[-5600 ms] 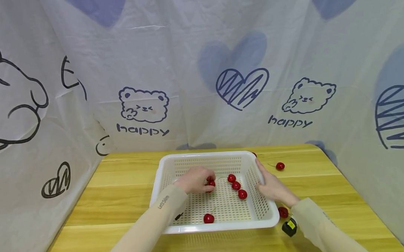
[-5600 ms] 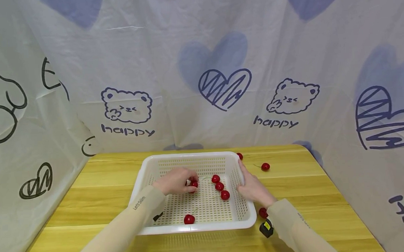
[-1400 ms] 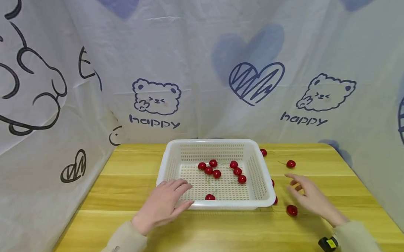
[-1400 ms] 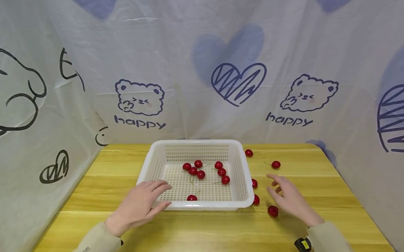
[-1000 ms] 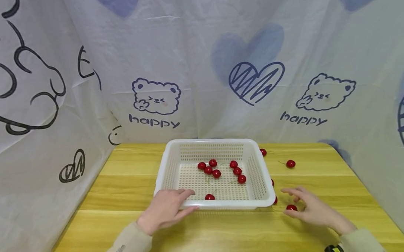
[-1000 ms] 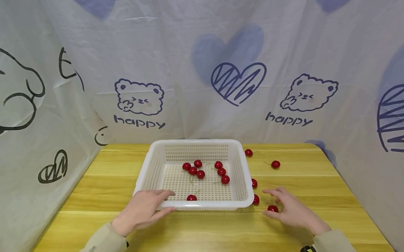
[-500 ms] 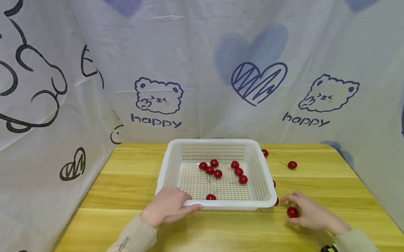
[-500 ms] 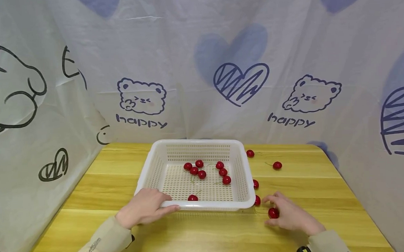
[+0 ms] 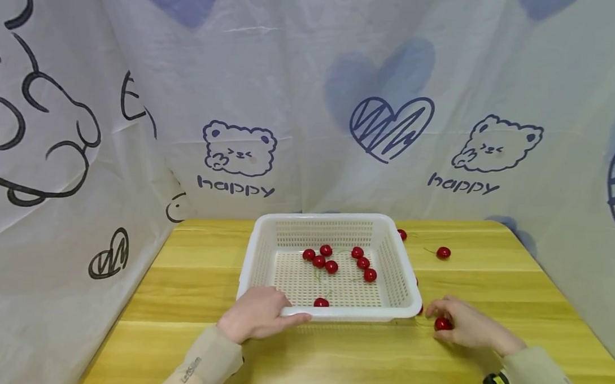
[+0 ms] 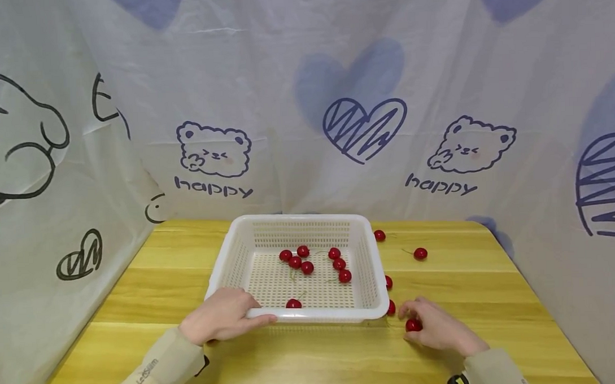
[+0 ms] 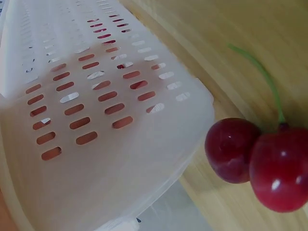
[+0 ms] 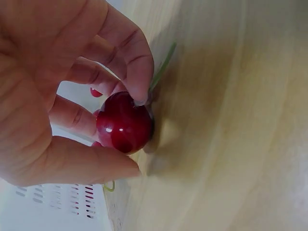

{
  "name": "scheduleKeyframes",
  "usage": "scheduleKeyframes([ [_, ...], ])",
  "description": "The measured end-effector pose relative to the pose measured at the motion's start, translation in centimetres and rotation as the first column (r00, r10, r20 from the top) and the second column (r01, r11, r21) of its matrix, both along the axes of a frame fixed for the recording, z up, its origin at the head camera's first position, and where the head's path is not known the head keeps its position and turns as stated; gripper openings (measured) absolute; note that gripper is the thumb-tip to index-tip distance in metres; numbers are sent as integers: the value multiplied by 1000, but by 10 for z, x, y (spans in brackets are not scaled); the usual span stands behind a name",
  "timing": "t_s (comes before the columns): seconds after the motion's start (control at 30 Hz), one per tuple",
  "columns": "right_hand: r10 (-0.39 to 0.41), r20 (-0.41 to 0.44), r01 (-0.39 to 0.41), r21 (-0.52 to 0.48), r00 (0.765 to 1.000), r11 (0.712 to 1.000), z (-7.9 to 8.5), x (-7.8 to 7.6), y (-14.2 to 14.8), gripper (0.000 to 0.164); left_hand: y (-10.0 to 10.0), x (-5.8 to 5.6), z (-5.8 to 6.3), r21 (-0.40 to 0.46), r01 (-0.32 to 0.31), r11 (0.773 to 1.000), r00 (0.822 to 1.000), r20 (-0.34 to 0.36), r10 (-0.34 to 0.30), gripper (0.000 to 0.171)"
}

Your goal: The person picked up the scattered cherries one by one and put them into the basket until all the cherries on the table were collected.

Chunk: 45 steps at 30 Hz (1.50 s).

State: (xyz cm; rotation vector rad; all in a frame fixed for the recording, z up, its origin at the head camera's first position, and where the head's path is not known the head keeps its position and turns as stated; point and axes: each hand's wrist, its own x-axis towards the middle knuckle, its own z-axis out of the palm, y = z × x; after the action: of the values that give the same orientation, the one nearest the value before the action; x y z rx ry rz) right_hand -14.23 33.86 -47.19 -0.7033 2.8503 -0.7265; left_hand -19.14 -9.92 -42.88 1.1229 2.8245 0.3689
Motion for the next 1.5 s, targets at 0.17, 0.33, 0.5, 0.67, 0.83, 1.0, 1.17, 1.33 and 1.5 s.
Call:
scheduleKeyframes([
  [0.17,-1,21,2,-36,1000,999,-2,-6,-2,22,-1,-3,2,-25,-37,999,999,37,38,65],
  [0.33,-39,56,44,-94,998,995,-5,-8,-1,17,-2,-5,3,-34,-55,998,996,65,57,65],
  [0.5,-49,35,54,-141,998,988,-8,-7,-4,15,-3,-1,4,-33,-65,997,993,99,68,64],
  [0.67,-87,9,87,-183,996,979,-5,-7,-8,16,-4,1,4,-24,-68,997,991,115,71,64],
  [0.83,-143,-17,136,-216,990,967,4,-11,-13,15,-4,-3,5,-31,-77,997,989,121,81,65],
  [1.0,-198,-95,172,-234,976,957,13,-13,-18,14,-4,-5,4,-48,-87,995,986,138,93,66],
  [1.17,-260,-134,219,-259,956,941,25,-13,-23,14,-2,-5,5,-43,-88,995,986,135,93,66],
  [1.33,-295,-182,233,-299,938,926,38,-13,-27,15,0,-5,5,-46,-92,995,985,140,97,65],
  [1.5,-322,-278,221,-338,905,915,51,-16,-28,16,3,-5,5,-41,-83,996,987,138,88,64],
])
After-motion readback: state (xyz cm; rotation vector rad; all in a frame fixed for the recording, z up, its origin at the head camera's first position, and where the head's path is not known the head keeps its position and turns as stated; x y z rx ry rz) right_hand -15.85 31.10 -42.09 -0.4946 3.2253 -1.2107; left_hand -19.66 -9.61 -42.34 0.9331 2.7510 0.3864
